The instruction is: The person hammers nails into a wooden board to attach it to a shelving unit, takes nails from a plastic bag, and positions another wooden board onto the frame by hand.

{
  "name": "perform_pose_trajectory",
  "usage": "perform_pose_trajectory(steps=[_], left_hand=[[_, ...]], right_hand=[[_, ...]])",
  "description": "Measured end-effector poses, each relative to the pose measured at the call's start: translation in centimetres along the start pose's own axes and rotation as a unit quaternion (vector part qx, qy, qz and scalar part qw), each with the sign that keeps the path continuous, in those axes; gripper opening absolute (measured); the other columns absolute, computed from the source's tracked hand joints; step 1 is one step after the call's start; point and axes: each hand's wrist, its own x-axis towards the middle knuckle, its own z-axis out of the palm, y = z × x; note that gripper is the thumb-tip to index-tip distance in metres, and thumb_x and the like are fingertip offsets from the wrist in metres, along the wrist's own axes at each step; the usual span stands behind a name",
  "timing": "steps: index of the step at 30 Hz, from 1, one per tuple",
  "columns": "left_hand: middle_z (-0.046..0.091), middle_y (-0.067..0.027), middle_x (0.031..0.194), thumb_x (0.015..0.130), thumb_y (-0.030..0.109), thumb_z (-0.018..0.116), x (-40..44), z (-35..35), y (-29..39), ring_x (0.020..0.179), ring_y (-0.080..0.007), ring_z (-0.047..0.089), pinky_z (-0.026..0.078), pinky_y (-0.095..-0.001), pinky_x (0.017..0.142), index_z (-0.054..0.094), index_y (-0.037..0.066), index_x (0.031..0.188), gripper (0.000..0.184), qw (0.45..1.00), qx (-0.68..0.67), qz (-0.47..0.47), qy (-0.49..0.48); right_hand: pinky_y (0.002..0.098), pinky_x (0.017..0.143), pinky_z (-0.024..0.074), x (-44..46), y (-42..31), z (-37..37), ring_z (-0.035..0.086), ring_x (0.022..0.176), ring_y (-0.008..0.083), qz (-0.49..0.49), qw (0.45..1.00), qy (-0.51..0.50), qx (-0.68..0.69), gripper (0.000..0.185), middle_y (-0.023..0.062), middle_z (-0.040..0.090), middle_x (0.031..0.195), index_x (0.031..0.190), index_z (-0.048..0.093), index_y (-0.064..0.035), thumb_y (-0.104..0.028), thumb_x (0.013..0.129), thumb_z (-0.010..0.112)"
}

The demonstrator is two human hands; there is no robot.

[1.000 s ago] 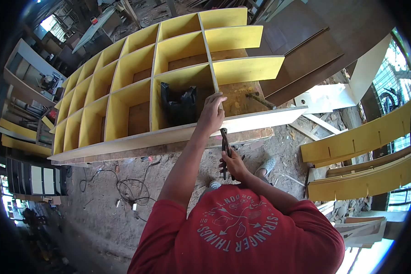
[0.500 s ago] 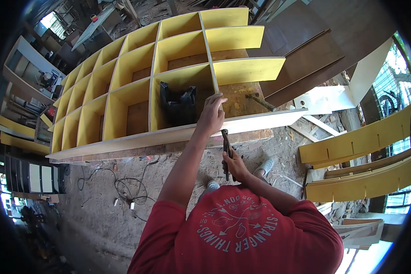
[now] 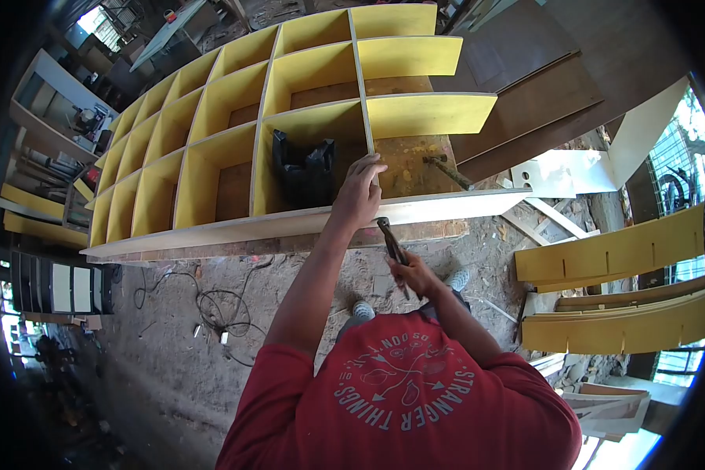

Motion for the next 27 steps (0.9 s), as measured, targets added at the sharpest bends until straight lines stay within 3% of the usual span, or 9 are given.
perform_pose_trajectory(steps=[9,14,15,20,23,27], left_hand=[[0.058,-0.0201,0.144,0.087,-0.006,0.056,0.0,0.1,0.0,0.141,-0.0382,0.05,0.045,-0.0464,0.118,0.065,0.002,0.121,0.036,1.0,0.008,-0.009,0.005],[0.056,-0.0194,0.147,0.087,-0.005,0.056,-0.2,0.7,0.4,0.144,-0.0368,0.047,0.045,-0.0461,0.118,0.065,0.003,0.12,0.035,0.999,0.036,-0.015,0.0],[0.055,-0.0196,0.148,0.086,-0.004,0.057,-0.2,0.7,0.5,0.145,-0.0367,0.047,0.045,-0.0461,0.118,0.065,0.003,0.12,0.035,0.999,0.042,-0.02,-0.005],[0.055,-0.0195,0.149,0.087,-0.003,0.057,-0.1,0.7,0.4,0.146,-0.0361,0.045,0.044,-0.0465,0.119,0.065,0.003,0.121,0.036,0.999,0.046,-0.021,-0.013],[0.055,-0.0198,0.148,0.086,-0.004,0.056,-0.4,0.5,0.6,0.145,-0.0371,0.046,0.044,-0.0465,0.119,0.066,0.003,0.12,0.036,0.999,0.039,-0.019,-0.006],[0.057,-0.0217,0.146,0.086,-0.008,0.055,-0.5,0.7,0.7,0.143,-0.0399,0.049,0.044,-0.0468,0.118,0.067,0.002,0.118,0.036,1.0,0.026,-0.006,0.008]], right_hand=[[0.0305,0.063,0.052,1.6,1.7,-3.6,0.061,0.071,0.0113,-0.05,0.995,-0.025,-0.078,0.024,-0.0002,0.062,0.082,0.112,0.062,-0.0064,-0.029,0.106,0.067],[0.0323,0.058,0.0548,0.6,1.9,1.7,0.064,0.065,0.0136,-0.029,0.997,0.026,0.066,0.023,0.0044,0.065,0.083,0.109,0.057,-0.0065,-0.029,0.11,0.059],[0.0337,0.055,0.0541,-0.4,-0.3,3.6,0.063,0.064,0.0148,0.009,0.989,0.036,0.147,0.022,0.0045,0.064,0.081,0.108,0.056,-0.0081,-0.03,0.111,0.059],[0.0338,0.054,0.0531,-0.5,-1.1,4.3,0.061,0.062,0.015,0.036,0.981,0.05,0.185,0.019,0.003,0.061,0.079,0.106,0.056,-0.0096,-0.028,0.11,0.06],[0.0333,0.054,0.0529,0.0,-0.3,2.0,0.06,0.061,0.0141,0.009,0.992,0.007,0.124,0.019,0.0024,0.06,0.078,0.107,0.056,-0.0099,-0.028,0.11,0.061],[0.0298,0.057,0.0528,1.6,0.7,-4.2,0.061,0.063,0.0111,-0.003,0.997,-0.031,-0.068,0.024,0.001,0.063,0.076,0.1,0.061,-0.0072,-0.03,0.106,0.066]])
